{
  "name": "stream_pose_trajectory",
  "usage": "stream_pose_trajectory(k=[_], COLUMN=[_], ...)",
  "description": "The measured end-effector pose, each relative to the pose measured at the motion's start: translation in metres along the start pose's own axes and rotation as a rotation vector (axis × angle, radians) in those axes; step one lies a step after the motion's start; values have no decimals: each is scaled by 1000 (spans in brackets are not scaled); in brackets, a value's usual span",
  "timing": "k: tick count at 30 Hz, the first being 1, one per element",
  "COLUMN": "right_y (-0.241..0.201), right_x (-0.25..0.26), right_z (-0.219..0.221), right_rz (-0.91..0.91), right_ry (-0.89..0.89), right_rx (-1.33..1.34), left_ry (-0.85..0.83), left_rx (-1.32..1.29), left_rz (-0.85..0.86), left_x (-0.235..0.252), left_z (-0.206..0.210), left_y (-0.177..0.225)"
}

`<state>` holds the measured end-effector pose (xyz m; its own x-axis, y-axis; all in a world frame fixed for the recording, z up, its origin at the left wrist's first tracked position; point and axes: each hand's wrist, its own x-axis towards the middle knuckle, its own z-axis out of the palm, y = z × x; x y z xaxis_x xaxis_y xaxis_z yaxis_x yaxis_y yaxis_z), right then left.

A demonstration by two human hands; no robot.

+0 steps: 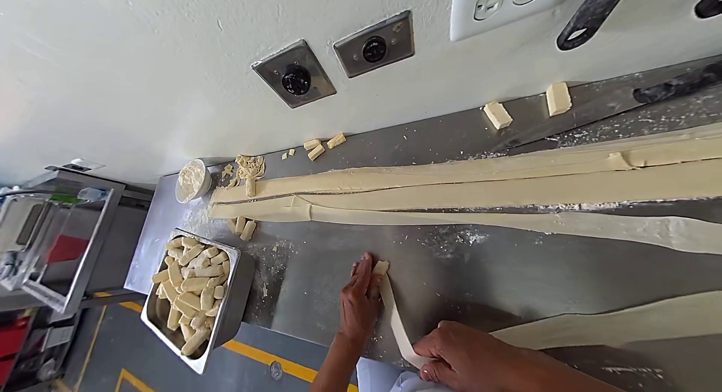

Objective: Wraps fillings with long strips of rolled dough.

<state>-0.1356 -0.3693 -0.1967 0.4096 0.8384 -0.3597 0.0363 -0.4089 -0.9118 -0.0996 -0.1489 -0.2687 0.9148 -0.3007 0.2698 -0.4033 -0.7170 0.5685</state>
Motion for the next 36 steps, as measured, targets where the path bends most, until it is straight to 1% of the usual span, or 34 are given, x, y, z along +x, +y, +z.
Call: stream_pose_trajectory(k=[2,5,7,9,11,13,15,17,18,21,23,26,30,31,34,36], right_y=[2,5,7,10,12,11,13,16,18,20,20,22,28,28,28,31], right_x=[2,-3,-7,-8,-5,-1,1,-2,-3,-7,-6,-3,0,-1,-1,0], right_z=[2,2,1,0,3,6,7,7,7,5,5,10,14,15,15,15], right_rz=[-10,22,67,92,78,67,66,104,124,164,171,161,183,203,235,247], right_ry=[24,10,-5,0,34,72,119,138,133,110,124,174,175,168,188,246], right_rx=[36,34,4,7,64,152,220,250,243,258,332,474,622,643,716,783], left_ry=[29,79,38,-40,-25,15,31,61,58,-51,-63,-26,65,58,-49,-45], left_rx=[-12,6,58,35,-14,1,-3,17,43,58,8,9,-12,24,53,-17], left_rz=[7,14,79,129,76,35,63,70,75,167,143,57,46,68,179,131], left_x=[-2,3,0,-6,-5,-5,-3,1,1,-9,-8,-8,0,1,-6,-5], left_z=[8,11,11,7,2,7,13,12,10,6,3,9,14,14,12,8], left_y=[-1,3,2,4,3,-2,-3,-3,-3,-2,-2,-4,7,8,7,6])
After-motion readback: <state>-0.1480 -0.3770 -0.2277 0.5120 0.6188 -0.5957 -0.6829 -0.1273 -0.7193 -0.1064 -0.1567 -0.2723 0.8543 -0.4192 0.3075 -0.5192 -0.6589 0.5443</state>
